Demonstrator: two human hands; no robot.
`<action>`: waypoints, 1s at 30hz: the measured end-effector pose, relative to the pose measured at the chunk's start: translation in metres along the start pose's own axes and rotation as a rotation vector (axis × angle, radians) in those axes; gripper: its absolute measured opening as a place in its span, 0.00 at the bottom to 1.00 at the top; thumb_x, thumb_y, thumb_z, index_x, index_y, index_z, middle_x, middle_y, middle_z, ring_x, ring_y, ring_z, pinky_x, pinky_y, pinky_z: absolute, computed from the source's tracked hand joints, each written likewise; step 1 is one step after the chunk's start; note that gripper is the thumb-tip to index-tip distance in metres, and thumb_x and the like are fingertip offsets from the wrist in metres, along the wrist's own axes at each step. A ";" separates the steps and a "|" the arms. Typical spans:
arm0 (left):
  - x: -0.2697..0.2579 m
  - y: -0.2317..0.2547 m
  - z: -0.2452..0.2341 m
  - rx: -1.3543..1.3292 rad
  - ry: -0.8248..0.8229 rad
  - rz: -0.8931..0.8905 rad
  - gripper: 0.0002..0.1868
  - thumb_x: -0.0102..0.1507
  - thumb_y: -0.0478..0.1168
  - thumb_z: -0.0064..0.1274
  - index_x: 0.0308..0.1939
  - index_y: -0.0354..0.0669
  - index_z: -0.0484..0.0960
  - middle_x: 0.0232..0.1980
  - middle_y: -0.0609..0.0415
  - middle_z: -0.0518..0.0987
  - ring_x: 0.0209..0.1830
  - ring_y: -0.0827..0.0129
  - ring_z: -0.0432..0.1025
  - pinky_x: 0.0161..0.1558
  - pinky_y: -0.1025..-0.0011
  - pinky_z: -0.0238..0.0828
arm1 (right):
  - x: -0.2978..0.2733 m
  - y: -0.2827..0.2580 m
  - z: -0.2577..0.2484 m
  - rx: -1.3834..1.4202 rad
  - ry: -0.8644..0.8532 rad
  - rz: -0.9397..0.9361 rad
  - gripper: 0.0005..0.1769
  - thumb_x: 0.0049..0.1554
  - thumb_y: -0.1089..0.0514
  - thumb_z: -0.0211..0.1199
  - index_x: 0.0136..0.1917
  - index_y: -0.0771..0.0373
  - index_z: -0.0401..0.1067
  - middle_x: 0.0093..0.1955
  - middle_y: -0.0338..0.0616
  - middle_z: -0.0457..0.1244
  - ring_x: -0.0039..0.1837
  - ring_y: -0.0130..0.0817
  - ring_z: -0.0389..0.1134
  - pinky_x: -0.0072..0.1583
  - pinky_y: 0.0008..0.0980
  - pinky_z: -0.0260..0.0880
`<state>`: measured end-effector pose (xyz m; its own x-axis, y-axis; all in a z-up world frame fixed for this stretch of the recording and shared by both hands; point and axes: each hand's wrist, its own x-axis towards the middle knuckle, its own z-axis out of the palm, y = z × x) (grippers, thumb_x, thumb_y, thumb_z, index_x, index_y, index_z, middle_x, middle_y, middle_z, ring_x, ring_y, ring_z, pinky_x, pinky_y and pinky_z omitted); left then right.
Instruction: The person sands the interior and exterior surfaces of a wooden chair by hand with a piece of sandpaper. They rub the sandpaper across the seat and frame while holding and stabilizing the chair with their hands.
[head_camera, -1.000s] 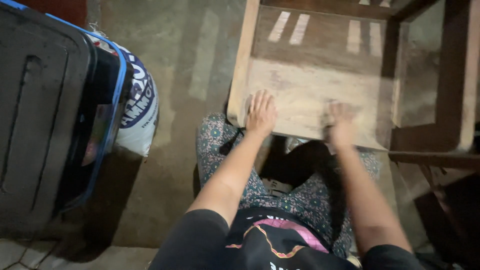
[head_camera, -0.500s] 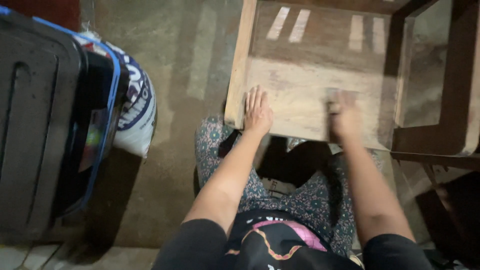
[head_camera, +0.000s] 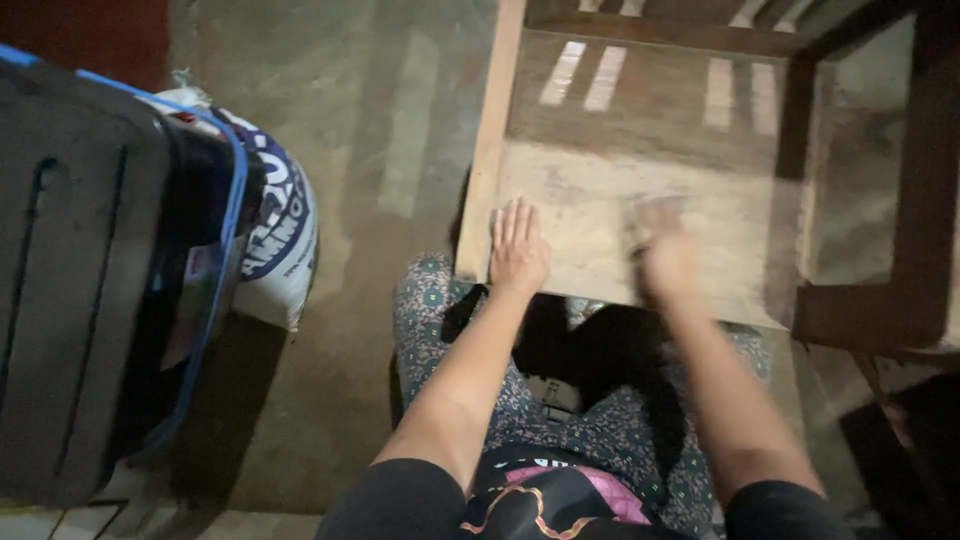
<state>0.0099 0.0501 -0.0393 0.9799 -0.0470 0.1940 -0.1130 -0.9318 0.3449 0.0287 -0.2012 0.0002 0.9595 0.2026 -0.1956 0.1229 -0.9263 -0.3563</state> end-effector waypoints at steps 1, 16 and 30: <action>0.001 0.000 0.003 0.015 0.031 0.012 0.30 0.64 0.42 0.47 0.70 0.34 0.74 0.76 0.40 0.70 0.82 0.50 0.58 0.84 0.48 0.42 | 0.009 0.016 -0.017 0.484 0.219 0.308 0.30 0.63 0.50 0.57 0.79 0.46 0.66 0.77 0.42 0.61 0.75 0.49 0.60 0.74 0.47 0.57; 0.000 0.002 0.003 0.043 0.055 0.023 0.31 0.63 0.44 0.47 0.70 0.36 0.74 0.76 0.41 0.70 0.80 0.49 0.60 0.82 0.48 0.47 | 0.031 -0.003 -0.030 0.025 0.039 0.001 0.38 0.58 0.64 0.55 0.82 0.56 0.60 0.86 0.52 0.50 0.84 0.68 0.45 0.81 0.59 0.42; 0.005 0.001 0.010 0.042 0.089 0.028 0.25 0.69 0.42 0.42 0.68 0.35 0.74 0.77 0.40 0.69 0.80 0.49 0.61 0.81 0.49 0.48 | 0.058 -0.042 0.027 -0.052 0.074 -0.272 0.44 0.53 0.61 0.61 0.83 0.45 0.62 0.83 0.40 0.56 0.82 0.71 0.49 0.79 0.60 0.52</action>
<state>0.0167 0.0449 -0.0468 0.9576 -0.0424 0.2849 -0.1311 -0.9449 0.3001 0.0727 -0.1424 -0.0207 0.9049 0.4244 -0.0316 0.3898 -0.8563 -0.3389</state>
